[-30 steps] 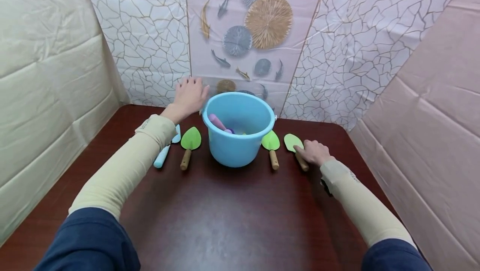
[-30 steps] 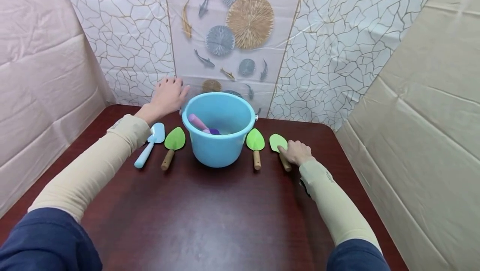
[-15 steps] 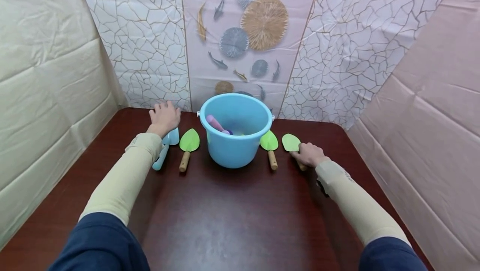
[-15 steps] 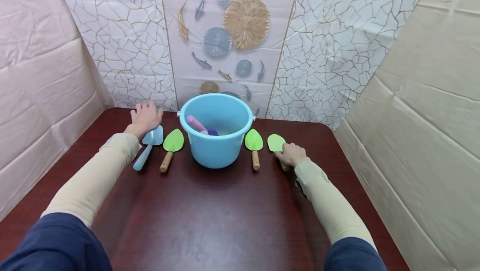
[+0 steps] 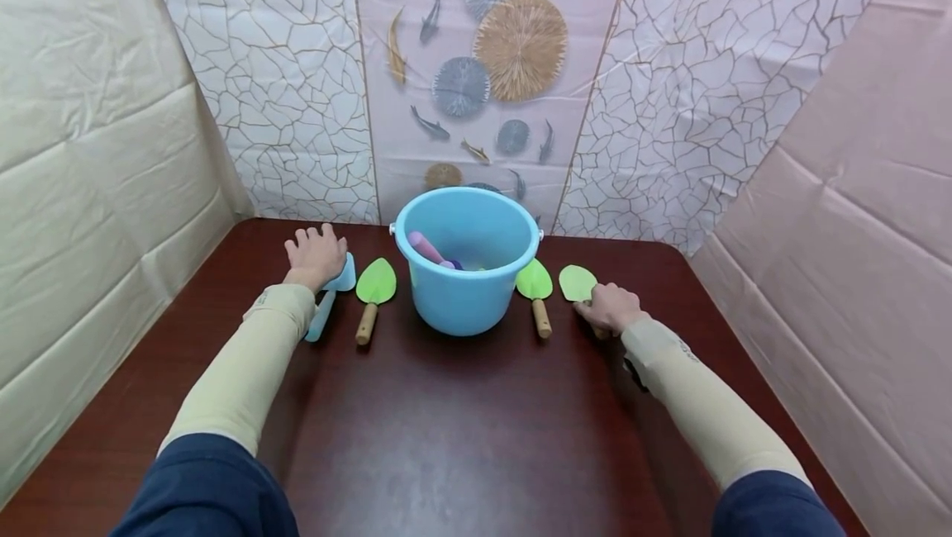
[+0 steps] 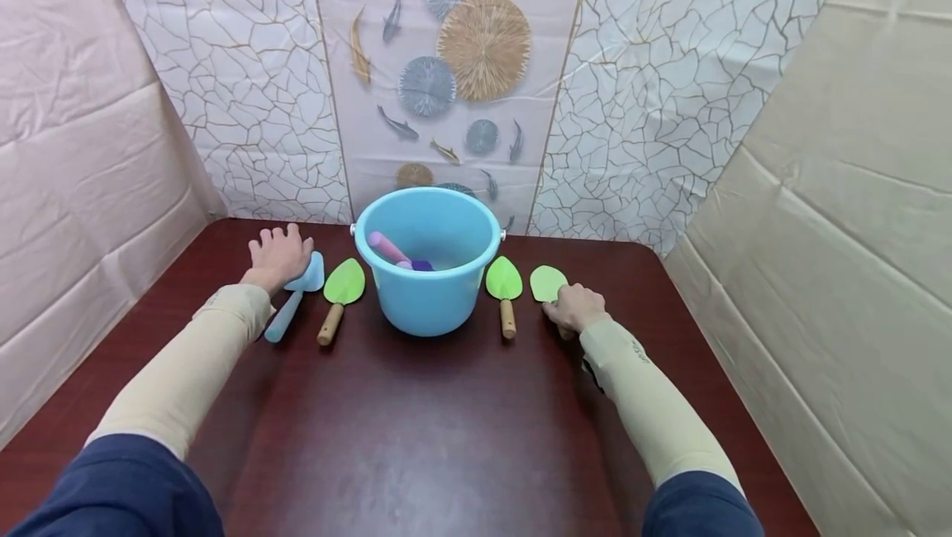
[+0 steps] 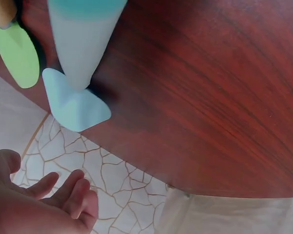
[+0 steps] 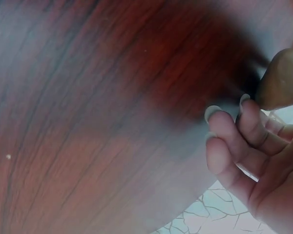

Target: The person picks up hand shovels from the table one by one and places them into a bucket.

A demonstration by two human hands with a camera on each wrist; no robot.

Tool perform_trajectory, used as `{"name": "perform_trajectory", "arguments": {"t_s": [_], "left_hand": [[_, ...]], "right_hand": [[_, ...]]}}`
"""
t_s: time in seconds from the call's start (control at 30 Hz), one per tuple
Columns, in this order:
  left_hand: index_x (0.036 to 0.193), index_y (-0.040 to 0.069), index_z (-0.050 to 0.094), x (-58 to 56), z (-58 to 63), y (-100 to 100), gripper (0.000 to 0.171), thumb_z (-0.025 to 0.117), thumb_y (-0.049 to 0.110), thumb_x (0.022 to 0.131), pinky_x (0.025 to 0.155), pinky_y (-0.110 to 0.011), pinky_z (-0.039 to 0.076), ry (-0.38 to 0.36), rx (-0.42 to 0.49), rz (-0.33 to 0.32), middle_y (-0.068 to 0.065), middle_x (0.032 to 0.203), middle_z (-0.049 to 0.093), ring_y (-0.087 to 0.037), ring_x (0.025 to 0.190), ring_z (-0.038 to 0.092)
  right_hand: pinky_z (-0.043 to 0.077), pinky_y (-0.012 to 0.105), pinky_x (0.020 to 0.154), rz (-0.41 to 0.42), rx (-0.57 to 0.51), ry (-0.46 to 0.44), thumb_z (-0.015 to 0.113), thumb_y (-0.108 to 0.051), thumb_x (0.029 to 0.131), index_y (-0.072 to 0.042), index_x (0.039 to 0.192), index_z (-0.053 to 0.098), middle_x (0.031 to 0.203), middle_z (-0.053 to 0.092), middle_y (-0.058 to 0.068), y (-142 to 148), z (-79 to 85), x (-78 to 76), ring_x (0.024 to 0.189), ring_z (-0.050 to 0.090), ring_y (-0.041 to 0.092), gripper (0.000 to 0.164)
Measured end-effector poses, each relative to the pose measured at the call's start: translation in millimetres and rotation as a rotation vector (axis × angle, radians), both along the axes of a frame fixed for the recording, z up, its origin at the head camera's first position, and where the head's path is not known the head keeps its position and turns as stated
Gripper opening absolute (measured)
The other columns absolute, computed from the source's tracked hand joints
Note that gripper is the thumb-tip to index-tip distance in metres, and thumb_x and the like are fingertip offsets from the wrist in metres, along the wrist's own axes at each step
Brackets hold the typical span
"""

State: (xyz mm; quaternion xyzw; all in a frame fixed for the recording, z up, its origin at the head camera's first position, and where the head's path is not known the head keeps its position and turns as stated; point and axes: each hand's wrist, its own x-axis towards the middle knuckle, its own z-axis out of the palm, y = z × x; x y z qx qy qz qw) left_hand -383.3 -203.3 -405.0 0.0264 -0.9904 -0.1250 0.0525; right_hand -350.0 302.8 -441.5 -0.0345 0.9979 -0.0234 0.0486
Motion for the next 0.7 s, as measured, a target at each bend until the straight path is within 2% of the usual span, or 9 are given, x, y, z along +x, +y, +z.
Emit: {"name": "perform_trajectory", "arguments": {"t_s": [0.17, 0.37, 0.7], "left_hand": [[0.132, -0.01, 0.038, 0.0, -2.1, -3.1, 0.048, 0.028, 0.028, 0.103, 0.099, -0.065, 0.029, 0.062, -0.025, 0.009, -0.038, 0.127, 0.044, -0.053, 0.122, 0.035], [0.128, -0.009, 0.043, 0.3, -2.5, -3.3, 0.045, 0.029, 0.025, 0.103, 0.096, -0.064, 0.032, 0.161, -0.037, -0.005, -0.035, 0.126, 0.048, -0.051, 0.118, 0.04], [0.109, -0.006, 0.05, -1.2, -5.3, -0.7, 0.035, 0.031, 0.023, 0.101, 0.09, -0.06, 0.035, 0.333, -0.036, -0.021, -0.031, 0.109, 0.054, -0.048, 0.108, 0.046]], "right_hand": [[0.045, 0.036, 0.052, -0.009, -0.026, -0.036, 0.047, -0.035, 0.093, -0.013, 0.053, 0.056, 0.047, 0.058, 0.004, -1.8, 3.6, 1.4, 0.041, 0.058, 0.02, 0.046], [0.043, 0.039, 0.052, -0.001, -0.019, 0.011, 0.045, -0.031, 0.095, -0.015, 0.052, 0.049, 0.054, 0.056, 0.006, -1.4, 1.5, 2.0, 0.055, 0.057, 0.024, 0.046], [0.045, 0.043, 0.055, -0.025, -0.009, 0.032, 0.044, -0.032, 0.097, -0.012, 0.058, 0.052, 0.063, 0.057, 0.011, 6.8, 1.4, 0.6, 0.062, 0.059, 0.028, 0.044]]}}
